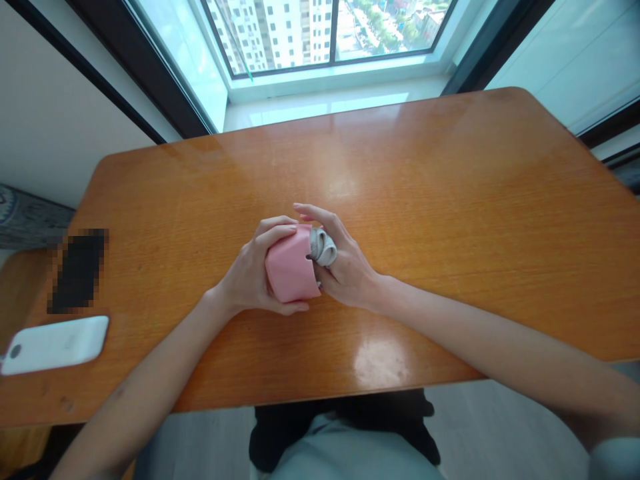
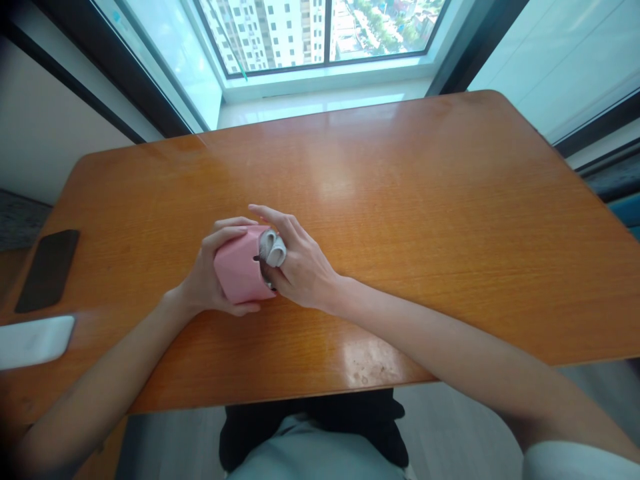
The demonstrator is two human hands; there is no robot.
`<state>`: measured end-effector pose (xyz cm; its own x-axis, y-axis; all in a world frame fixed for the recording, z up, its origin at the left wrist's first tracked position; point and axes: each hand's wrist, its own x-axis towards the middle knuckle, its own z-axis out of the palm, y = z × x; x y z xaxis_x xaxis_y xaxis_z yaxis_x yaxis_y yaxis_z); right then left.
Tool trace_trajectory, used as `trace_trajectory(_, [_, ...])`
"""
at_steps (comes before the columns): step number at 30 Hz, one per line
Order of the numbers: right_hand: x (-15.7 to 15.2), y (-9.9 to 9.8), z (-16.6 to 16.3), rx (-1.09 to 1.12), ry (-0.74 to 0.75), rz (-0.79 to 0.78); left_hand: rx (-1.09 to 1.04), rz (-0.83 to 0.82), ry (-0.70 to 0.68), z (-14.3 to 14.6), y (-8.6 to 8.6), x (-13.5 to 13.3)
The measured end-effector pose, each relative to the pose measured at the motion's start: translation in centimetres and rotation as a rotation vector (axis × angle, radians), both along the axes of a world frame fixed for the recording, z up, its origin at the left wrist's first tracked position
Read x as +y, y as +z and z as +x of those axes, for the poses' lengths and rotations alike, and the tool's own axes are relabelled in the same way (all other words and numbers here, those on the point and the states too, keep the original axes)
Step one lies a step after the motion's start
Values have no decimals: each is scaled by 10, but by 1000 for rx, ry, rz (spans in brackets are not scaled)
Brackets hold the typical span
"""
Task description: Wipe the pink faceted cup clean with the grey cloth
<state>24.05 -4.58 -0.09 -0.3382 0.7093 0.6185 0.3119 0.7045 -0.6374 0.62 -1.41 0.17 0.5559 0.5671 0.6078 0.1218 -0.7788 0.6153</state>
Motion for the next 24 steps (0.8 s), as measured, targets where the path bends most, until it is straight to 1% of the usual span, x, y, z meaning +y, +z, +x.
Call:
trace_trajectory(4, [-2,1,-1,0,-7,5,-48,-328,-94,2,0,-7])
trace_trajectory(5, [-2,1,-1,0,-12,3,-48,-381,-104,3,0,-8])
trace_trajectory(7, [-1,1,-1,1,-9,10,-57,-414,-110,3,-2,-10])
trace_trajectory(9, [0,0,0,1,4,33,-86,-375,-104,4,-5,-8])
trace_trajectory(10, [0,0,0,0,9,44,-106,-325,-94,4,-6,-6])
trace_trajectory(12, [1,-1,0,8,2,52,-106,-173,-70,2,-9,-2])
trace_trajectory(14, [2,-1,0,14,-9,30,-38,-6,-35,-2,-10,2])
trace_trajectory(16, [2,-1,0,13,-11,-1,49,104,9,-6,-10,4])
trace_trajectory(19, [1,-1,0,13,-8,-30,112,130,48,-9,-8,5])
trace_trajectory(24, [0,-1,0,11,-22,-27,40,24,-9,-3,-3,2])
